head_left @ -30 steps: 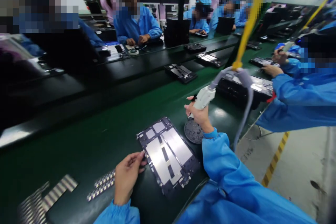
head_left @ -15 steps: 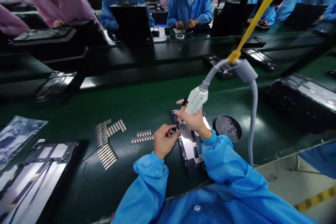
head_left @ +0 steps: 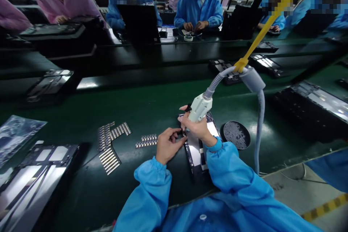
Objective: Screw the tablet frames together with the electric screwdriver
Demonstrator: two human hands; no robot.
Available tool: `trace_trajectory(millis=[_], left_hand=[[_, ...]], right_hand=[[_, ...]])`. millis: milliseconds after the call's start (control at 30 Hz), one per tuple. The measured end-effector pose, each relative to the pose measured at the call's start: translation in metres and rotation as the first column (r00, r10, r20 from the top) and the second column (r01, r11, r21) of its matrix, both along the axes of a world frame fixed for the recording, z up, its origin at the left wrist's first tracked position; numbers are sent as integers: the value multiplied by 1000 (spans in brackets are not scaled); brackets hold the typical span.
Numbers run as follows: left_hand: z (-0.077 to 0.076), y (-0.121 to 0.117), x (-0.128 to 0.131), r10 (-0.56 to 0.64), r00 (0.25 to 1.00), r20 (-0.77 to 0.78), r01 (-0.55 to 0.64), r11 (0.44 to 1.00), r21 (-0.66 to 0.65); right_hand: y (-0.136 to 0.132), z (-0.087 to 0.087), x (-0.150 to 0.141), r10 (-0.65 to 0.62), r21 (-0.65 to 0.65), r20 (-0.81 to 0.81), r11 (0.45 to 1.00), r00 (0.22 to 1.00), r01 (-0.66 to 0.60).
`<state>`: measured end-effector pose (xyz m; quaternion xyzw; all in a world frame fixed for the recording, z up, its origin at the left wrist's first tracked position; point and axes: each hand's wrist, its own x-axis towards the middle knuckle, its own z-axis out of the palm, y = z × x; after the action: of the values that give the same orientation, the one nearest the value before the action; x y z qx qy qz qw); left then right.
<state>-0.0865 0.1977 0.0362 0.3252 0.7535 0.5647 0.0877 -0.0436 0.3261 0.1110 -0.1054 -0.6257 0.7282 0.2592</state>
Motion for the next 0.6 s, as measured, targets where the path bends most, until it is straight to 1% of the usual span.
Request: trace_trajectory(millis=[100,200,333,467,600], left_hand=[[0,-3,-4,-26,994,110,38,994,-103],[0,-3,-4,-33,991,133,55,984,-170],[-1,-2,-4,-38,989,146,65,981,-185],[-2,-2,-5,-41,989,143,68,979,-192],[2,-2,-6,-46,993,111,67,978,-200]], right_hand=[[1,-3,-3,-14,28,-7,1000,1000,14],[2,-8,-6,-1,28,15,1000,1000,1],[1,-13,-8,15,18,29,1000,999,-15],[-1,-13,-9,18,31,33,999,999,-19],[-4,-12,-8,13,55,70,998,997,-16]])
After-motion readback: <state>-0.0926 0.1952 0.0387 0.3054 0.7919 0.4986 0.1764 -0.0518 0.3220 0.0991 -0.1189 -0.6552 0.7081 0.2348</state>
